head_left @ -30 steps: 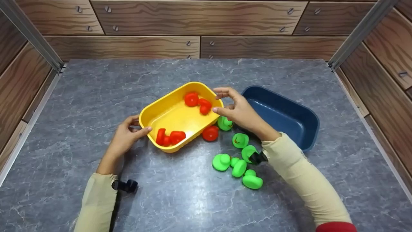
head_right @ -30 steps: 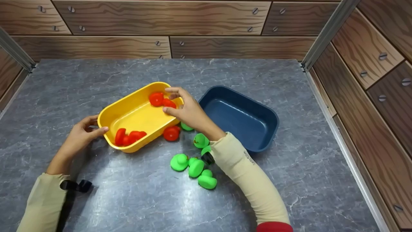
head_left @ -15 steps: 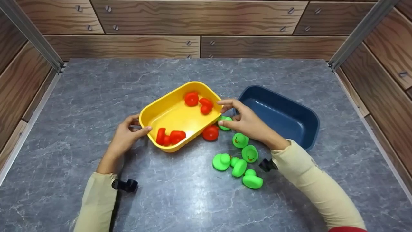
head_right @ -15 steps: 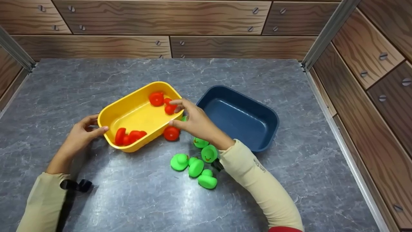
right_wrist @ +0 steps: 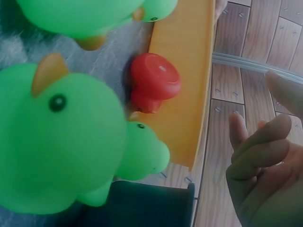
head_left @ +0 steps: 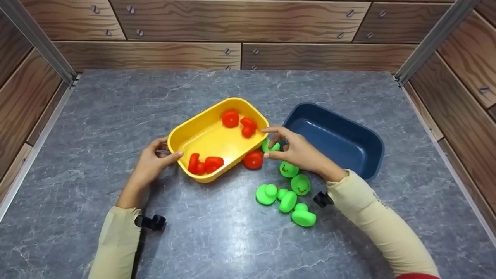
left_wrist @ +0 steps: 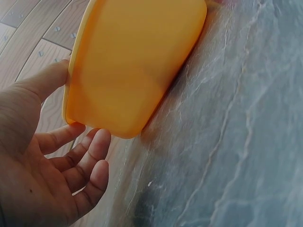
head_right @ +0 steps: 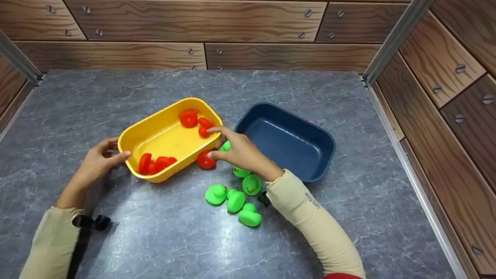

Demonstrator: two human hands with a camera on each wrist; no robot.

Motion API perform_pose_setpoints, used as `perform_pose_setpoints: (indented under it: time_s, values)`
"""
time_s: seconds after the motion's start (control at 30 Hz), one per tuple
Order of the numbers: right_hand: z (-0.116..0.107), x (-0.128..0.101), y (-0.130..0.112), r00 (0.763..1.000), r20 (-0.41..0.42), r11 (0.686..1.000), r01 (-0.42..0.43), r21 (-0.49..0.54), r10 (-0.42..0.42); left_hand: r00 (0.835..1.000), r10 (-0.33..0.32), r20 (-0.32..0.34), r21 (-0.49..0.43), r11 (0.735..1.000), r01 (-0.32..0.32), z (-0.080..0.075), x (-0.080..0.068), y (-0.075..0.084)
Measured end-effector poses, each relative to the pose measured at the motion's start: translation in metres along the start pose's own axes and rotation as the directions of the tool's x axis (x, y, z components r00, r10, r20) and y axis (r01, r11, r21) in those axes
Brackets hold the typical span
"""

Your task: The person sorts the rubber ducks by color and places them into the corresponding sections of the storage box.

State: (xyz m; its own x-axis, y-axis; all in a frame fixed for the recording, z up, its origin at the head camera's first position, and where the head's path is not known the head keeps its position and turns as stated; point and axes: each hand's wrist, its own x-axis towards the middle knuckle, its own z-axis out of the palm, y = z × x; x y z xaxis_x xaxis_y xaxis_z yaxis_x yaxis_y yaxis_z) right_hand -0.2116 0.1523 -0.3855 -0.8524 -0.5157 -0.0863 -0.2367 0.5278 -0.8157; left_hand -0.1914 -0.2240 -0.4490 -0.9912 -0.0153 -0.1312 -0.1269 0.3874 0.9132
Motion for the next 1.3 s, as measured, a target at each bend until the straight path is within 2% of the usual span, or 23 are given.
perform_pose_setpoints:
  time_s: [0.4, 0.63, 0.87, 1.3]
  values:
    - [0.011, 0.003, 0.006, 0.996, 0.088, 0.996, 0.009, -0.088, -0.001, 1.0, -0.003, 0.004, -0.012, 1.0, 0.003, 0.001, 0.0, -0.001]
    - [0.015, 0.006, 0.008, 0.989, 0.14, 0.991, -0.035, -0.129, 0.053, 1.0, -0.004, -0.001, -0.016, 1.0, 0.004, 0.001, 0.0, -0.002]
    - [0.019, 0.012, 0.011, 0.981, 0.153, 0.979, -0.092, -0.181, 0.12, 1.0, -0.005, -0.003, -0.005, 1.0, 0.005, 0.001, 0.001, -0.002]
    - [0.02, 0.017, 0.013, 0.977, 0.177, 0.962, -0.072, -0.262, 0.121, 1.0, -0.002, -0.002, -0.017, 1.0, 0.002, 0.0, -0.001, 0.001]
